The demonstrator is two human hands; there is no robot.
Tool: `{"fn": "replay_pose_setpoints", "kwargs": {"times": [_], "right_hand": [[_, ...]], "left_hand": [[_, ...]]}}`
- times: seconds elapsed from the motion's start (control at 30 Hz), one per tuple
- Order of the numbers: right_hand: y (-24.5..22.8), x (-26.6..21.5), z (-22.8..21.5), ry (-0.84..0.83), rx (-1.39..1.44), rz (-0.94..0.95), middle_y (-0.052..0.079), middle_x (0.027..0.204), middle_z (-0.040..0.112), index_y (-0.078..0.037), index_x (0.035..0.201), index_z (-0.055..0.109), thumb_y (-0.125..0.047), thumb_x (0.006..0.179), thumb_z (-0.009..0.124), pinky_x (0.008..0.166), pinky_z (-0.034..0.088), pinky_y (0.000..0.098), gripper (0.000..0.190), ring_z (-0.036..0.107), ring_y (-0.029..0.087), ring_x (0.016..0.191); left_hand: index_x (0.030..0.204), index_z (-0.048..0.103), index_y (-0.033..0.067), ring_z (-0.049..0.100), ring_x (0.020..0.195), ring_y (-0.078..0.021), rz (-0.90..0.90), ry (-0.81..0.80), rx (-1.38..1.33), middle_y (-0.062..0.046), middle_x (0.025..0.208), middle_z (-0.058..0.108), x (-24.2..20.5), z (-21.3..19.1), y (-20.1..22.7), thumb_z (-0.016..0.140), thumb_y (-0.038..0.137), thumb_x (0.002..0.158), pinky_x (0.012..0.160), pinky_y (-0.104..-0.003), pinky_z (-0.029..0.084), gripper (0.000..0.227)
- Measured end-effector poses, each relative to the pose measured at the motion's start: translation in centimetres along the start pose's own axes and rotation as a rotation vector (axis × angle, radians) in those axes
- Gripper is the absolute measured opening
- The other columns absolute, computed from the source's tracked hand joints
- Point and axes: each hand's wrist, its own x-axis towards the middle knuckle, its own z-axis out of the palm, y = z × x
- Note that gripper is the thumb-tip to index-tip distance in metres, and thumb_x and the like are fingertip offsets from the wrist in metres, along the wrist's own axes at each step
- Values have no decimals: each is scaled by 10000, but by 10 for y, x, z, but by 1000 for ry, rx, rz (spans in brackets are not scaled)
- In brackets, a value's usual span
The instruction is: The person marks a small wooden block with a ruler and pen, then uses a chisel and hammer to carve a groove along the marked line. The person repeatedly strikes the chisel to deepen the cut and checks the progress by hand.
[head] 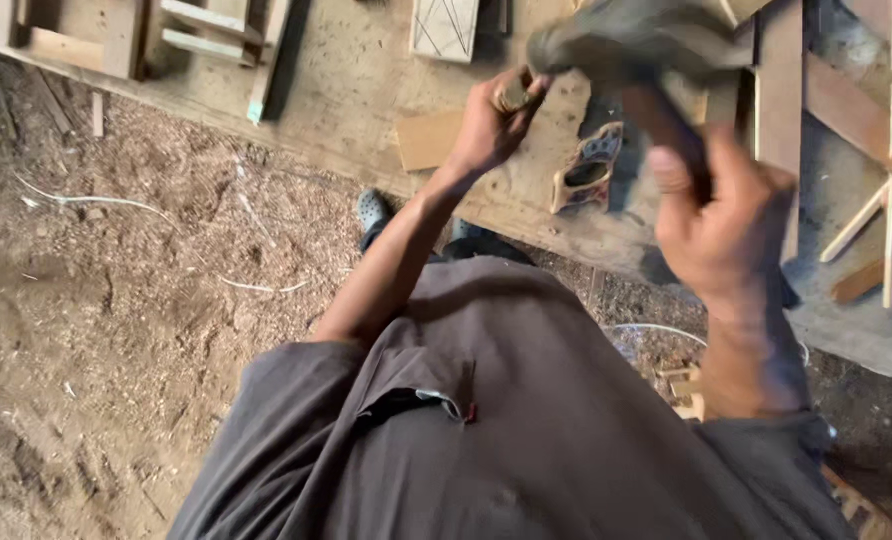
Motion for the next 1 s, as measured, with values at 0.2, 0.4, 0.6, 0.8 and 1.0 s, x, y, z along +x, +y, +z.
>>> {"fn": "replay_pose_setpoints", "kwargs": {"times": [0.2, 0.4, 0.6, 0.8, 1.0], "right_hand": [[-9, 2, 27, 261, -158, -197, 201, 837, 672, 58, 1143, 571, -303, 1163, 645, 624, 482, 470, 369, 655, 372, 684], [-3, -5, 45, -56, -13, 3, 175, 720, 642, -11, 1013, 598, -309, 1117, 661, 545, 465, 439, 322, 690, 362, 646], [29, -25, 105, 89, 126, 217, 205, 745, 631, -6, 994, 560, -300, 1160, 611, 582, 468, 463, 342, 693, 404, 715], [56, -39, 155, -232, 26, 576, 201, 710, 673, -44, 999, 600, -417, 1078, 550, 548, 470, 529, 384, 681, 425, 640], [54, -51, 185, -299, -35, 526, 255, 807, 704, -65, 1057, 625, -432, 1045, 570, 656, 498, 596, 371, 671, 501, 810]], "left_hand": [[928, 605, -75, 546, 749, -193, -36, -67, 120, -188, 817, 613, 7, -3, 11, 647, 73, 1040, 671, -332, 484, 191], [1026, 675, 27, 709, 739, -151, 23, -46, -95, -84, 879, 752, 2, -5, -8, 576, 2, 920, 658, -288, 578, 147], [742, 511, 47, 403, 565, -118, -115, 281, -59, -15, 628, 454, -20, -12, -68, 557, 157, 1095, 518, -306, 321, 372], [703, 440, 129, 369, 490, -115, -76, 481, -698, -8, 572, 428, -41, -47, -120, 531, 182, 1016, 456, -303, 336, 330], [683, 382, 146, 327, 468, -148, -81, 581, -911, 0, 533, 338, -75, -92, -153, 462, 307, 1023, 506, -376, 388, 385]]}}
